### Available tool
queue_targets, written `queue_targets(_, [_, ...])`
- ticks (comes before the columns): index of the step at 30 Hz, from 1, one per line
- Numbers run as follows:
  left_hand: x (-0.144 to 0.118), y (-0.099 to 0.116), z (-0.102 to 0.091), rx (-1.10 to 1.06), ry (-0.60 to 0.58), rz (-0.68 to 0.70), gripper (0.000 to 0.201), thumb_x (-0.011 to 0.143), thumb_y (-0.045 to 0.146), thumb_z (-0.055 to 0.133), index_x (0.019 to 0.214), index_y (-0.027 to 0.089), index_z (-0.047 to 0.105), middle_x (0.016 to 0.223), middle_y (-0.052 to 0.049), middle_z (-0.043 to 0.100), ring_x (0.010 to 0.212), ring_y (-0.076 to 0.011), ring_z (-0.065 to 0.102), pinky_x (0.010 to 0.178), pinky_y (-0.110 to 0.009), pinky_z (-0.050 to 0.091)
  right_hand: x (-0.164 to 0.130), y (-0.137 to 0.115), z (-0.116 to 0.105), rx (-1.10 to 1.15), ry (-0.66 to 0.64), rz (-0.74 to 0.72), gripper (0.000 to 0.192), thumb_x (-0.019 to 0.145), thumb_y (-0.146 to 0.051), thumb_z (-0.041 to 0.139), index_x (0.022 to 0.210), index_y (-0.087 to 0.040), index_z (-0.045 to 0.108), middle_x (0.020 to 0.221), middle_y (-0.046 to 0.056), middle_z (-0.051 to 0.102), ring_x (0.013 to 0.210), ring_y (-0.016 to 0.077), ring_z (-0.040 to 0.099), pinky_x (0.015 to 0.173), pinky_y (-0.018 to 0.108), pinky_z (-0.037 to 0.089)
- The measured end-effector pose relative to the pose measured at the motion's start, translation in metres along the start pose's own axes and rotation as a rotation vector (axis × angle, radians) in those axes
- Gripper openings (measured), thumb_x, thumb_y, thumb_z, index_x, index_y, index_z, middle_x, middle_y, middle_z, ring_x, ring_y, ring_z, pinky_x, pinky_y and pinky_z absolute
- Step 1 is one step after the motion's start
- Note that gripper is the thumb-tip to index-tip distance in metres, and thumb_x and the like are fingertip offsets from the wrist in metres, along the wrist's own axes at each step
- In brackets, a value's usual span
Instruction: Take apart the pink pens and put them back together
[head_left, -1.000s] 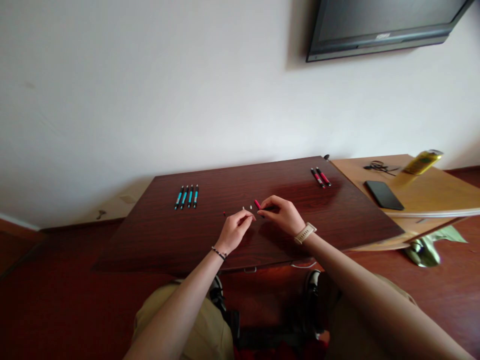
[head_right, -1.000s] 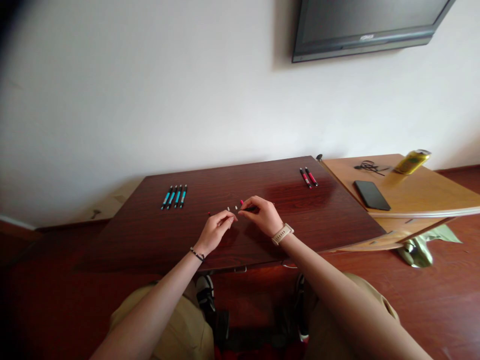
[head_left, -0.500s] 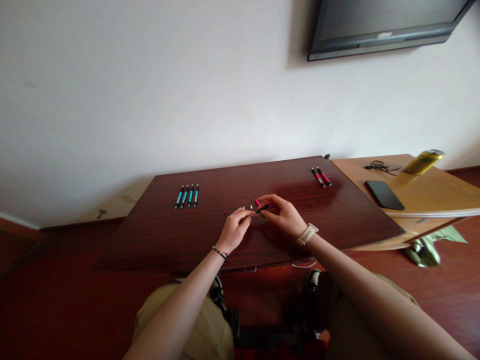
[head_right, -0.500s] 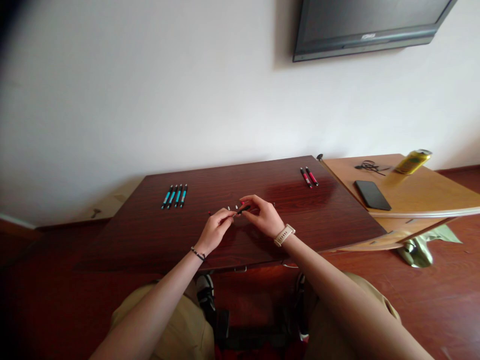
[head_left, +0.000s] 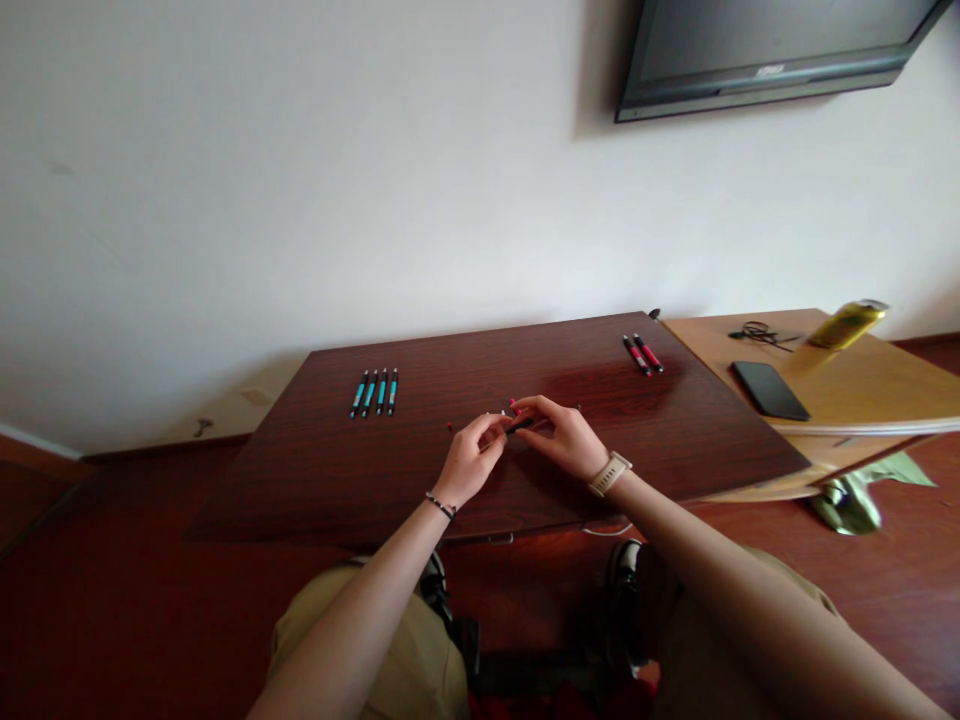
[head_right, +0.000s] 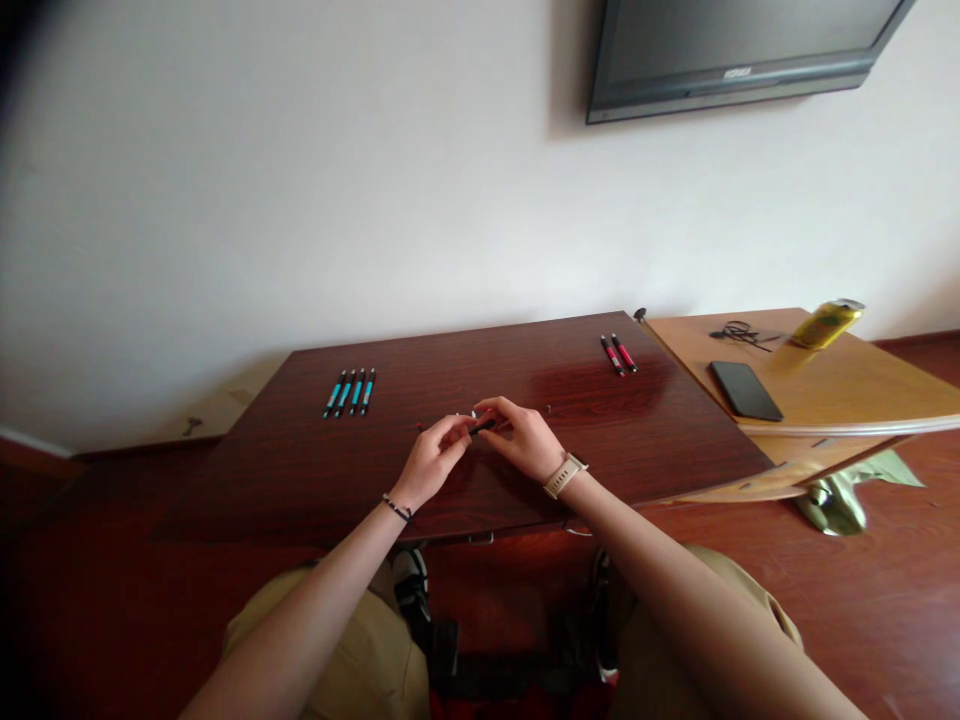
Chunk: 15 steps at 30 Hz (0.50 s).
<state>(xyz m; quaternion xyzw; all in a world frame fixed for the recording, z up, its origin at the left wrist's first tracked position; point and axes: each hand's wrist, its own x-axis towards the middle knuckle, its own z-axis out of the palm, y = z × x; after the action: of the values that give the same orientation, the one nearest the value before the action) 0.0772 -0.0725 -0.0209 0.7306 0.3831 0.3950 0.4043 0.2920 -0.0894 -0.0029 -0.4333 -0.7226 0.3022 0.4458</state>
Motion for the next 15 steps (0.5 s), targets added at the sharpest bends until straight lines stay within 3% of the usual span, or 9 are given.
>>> queue_targets(4, [-0.0004,-0.0035,-0.0005,-0.023,0.009,-0.014,0.038,0.091,0.012,0.056,0.127,0.02,0.066,0.105,-0.006,0.068,0.084,-0.0151,0.064,0.077,-0.026,0.052,0.0001,0.0002,0.0005,-0.029,0.001,0.003,0.037,0.091,-0.022,0.069,0.127,-0.029,0.064,0.108,0.001,0.079,0.098,0.0195,0.076,0.089,0.035,0.06])
queue_targets(8, [0.0003,-0.0055,0.001,-0.069,0.023,-0.016,0.033,0.094,0.019,0.06,0.126,0.019,0.064,0.103,-0.006,0.068,0.084,-0.0151,0.068,0.083,-0.029,0.055,0.0005,0.0024,-0.0008,-0.01,0.009,0.01,0.039,0.091,-0.022,0.069,0.129,-0.029,0.064,0.109,0.001,0.079,0.099,0.0192,0.076,0.09,0.034,0.059])
queue_targets(15, [0.0027,-0.0015,0.0014,0.038,0.086,-0.033,0.02,0.096,0.037,0.065,0.101,0.019,0.072,0.1,-0.007,0.074,0.088,-0.0192,0.068,0.083,-0.03,0.053,0.0008,0.0066,-0.0033,0.094,0.047,0.044,0.032,0.091,-0.028,0.072,0.123,-0.026,0.067,0.112,0.004,0.079,0.102,0.02,0.075,0.093,0.035,0.059])
